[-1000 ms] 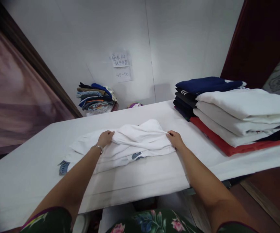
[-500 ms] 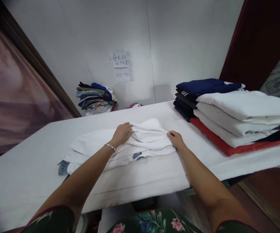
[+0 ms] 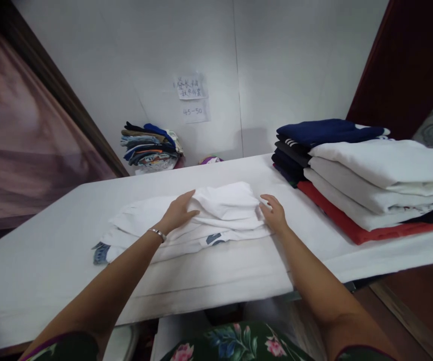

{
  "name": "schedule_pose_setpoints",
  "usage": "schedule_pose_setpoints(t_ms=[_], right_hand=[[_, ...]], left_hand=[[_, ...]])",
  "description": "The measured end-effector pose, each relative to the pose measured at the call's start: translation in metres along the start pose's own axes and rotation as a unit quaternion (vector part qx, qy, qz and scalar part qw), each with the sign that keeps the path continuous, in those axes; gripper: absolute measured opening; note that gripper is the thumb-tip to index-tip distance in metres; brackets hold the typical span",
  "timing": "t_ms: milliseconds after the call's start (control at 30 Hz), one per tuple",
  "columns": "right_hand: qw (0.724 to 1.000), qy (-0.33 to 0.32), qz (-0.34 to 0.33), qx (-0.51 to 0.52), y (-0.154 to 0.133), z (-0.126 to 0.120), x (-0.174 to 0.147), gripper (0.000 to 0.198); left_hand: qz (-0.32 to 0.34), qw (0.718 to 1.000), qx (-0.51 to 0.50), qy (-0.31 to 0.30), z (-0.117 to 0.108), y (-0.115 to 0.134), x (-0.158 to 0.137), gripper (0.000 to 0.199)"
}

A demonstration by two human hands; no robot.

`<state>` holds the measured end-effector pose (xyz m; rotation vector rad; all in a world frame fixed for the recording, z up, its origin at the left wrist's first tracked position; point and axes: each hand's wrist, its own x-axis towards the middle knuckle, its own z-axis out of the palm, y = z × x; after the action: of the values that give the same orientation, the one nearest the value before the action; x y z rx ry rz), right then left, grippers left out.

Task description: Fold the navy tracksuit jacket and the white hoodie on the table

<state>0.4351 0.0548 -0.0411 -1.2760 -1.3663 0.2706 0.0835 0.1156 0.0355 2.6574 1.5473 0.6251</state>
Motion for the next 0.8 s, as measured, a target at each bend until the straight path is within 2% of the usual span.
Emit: schedule_pose_setpoints(t_ms=[67, 133, 233, 333, 433, 500, 633, 800], right_hand=[[0.992, -0.016, -0.123, -0.021, -0.015, 0.003, -0.004, 0.03], [0.975, -0.063, -0.211, -0.033, -0.029, 0.008, -0.009, 0.03], [0.947, -0.171, -0.266, -0.057, -0.041, 0.015, -0.017, 0.04], [0.935, -0.214, -0.27, -0.085, -0.042, 0.019, -0.02, 0.047], [0.939, -0.203, -0.263, -0.093, -0.041, 0.02, -0.019, 0.043], [0.941, -0.198, -0.257, -0.096, -0.042, 0.019, -0.019, 0.04], [0.942, -0.205, -0.242, -0.106, -0.043, 0.017, -0.019, 0.037], [0.947, -0.211, -0.208, -0.122, -0.039, 0.018, -0.022, 0.038]], left_hand=[[-0.07, 0.997, 0.0, -0.017, 0.003, -0.006, -0.001, 0.054], [-0.109, 0.994, -0.001, -0.029, 0.005, -0.008, 0.003, 0.032], [-0.112, 0.994, 0.004, -0.017, 0.0, -0.006, 0.017, 0.028], [-0.094, 0.994, 0.003, 0.059, -0.018, 0.002, 0.034, 0.027], [-0.083, 0.987, -0.014, 0.138, -0.041, 0.015, 0.051, 0.026], [-0.086, 0.983, -0.015, 0.163, -0.054, 0.026, 0.06, 0.028], [-0.073, 0.982, 0.03, 0.169, -0.066, 0.038, 0.071, 0.028], [-0.075, 0.984, 0.074, 0.146, -0.066, 0.03, 0.079, 0.03]])
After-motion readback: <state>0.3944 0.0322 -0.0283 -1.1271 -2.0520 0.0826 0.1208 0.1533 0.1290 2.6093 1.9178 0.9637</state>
